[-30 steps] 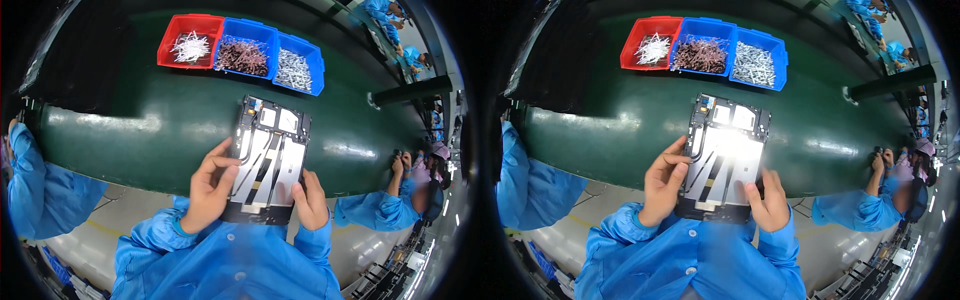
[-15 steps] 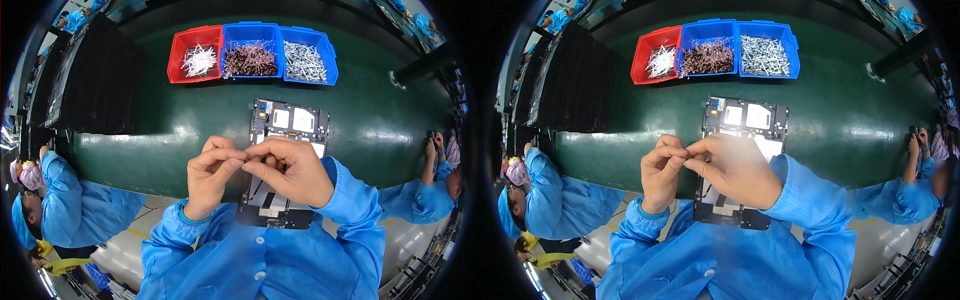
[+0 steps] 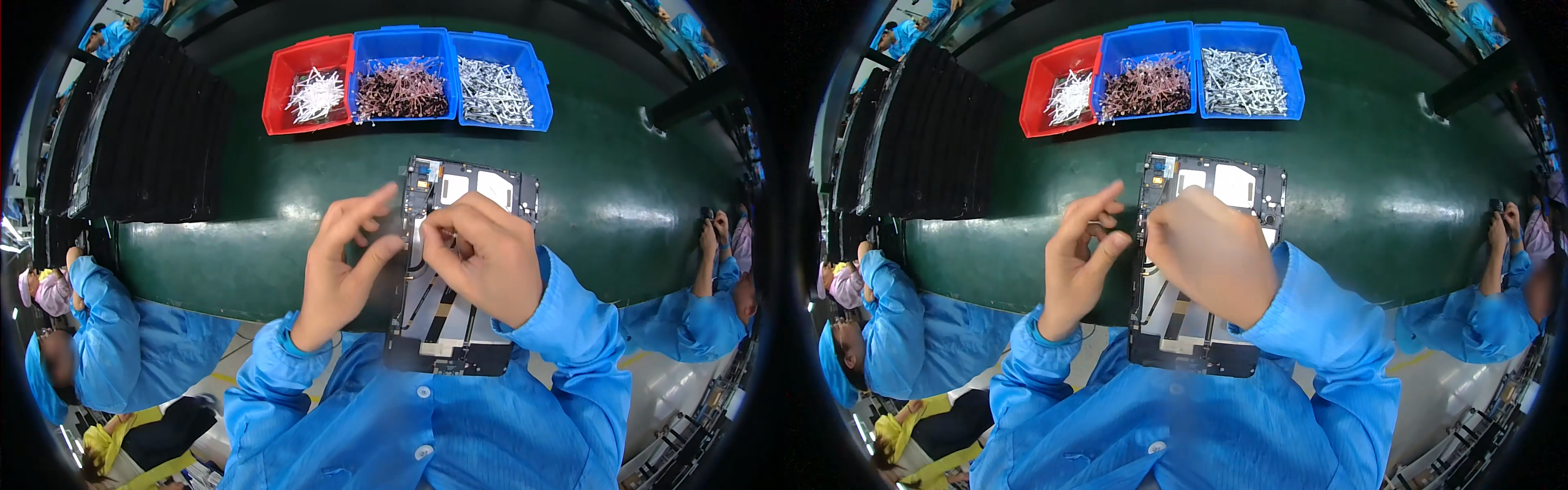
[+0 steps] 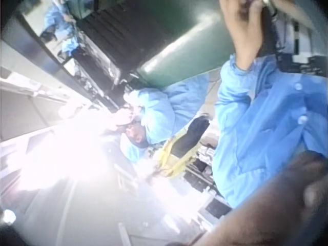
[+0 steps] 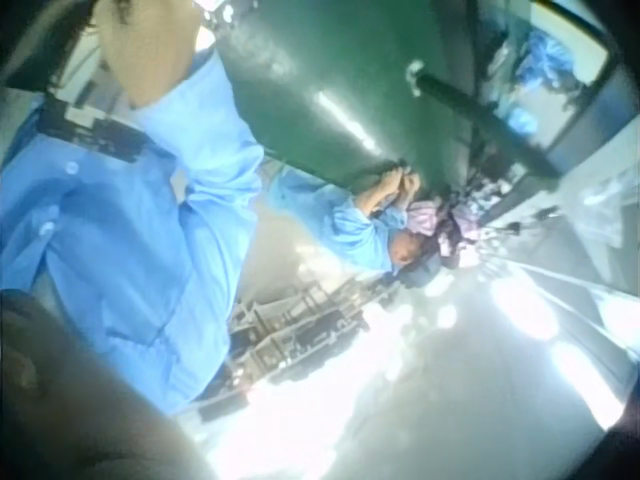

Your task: Assembling electronic components onto a device frame on a production line using a small manual tool.

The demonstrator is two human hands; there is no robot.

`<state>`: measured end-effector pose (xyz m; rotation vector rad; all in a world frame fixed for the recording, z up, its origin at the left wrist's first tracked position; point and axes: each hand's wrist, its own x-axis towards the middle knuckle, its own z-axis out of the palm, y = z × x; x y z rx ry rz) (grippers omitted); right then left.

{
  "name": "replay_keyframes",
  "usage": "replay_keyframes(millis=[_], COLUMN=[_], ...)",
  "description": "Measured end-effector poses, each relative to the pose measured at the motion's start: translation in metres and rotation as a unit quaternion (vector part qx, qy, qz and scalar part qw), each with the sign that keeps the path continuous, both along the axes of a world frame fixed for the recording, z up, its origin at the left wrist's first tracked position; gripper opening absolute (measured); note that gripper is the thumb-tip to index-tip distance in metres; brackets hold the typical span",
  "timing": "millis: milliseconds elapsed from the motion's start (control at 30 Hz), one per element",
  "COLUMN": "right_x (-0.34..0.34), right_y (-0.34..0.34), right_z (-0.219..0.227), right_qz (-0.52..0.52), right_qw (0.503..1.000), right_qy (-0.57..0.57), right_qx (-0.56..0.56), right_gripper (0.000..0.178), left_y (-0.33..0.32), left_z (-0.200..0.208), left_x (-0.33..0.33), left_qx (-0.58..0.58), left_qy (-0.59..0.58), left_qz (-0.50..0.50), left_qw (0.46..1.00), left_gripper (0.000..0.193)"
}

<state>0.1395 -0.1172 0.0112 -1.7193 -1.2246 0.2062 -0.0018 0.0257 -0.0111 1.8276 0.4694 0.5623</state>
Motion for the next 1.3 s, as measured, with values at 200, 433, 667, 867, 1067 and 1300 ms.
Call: replay_keyframes(millis=[200,433,667,867,1067,1300], right_x=[0.004,0.006,0.005,0.008,0.009,0.009], right_y=[0.009,0.008,0.009,0.009,0.008,0.007], right_z=[-0.015,-0.019,-0.021,-0.021,-0.021,-0.021], right_qz=[-0.026,-0.01,-0.015,-0.005,-0.005,0.014], right_qw=[0.999,0.999,0.995,0.993,0.995,0.994], right_qy=[0.028,-0.021,-0.087,-0.113,-0.096,-0.102], right_qx=[-0.013,-0.027,-0.037,-0.024,-0.025,-0.029], right_gripper=[0.01,0.01,0.014,0.015,0.014,0.017], left_y=[0.026,0.039,0.044,0.042,0.042,0.048], left_z=[-0.002,-0.001,0.001,0.003,0.003,0.007], left_x=[0.011,0.019,0.022,0.025,0.026,0.031], left_qx=[-0.287,-0.289,-0.284,-0.271,-0.269,-0.266], left_qy=[0.081,0.124,0.14,0.151,0.161,0.181], left_qz=[-0.05,-0.095,-0.11,-0.101,-0.098,-0.122], left_qw=[0.953,0.945,0.942,0.945,0.945,0.939], left_gripper=[0.023,0.015,0.012,0.011,0.01,0.008])
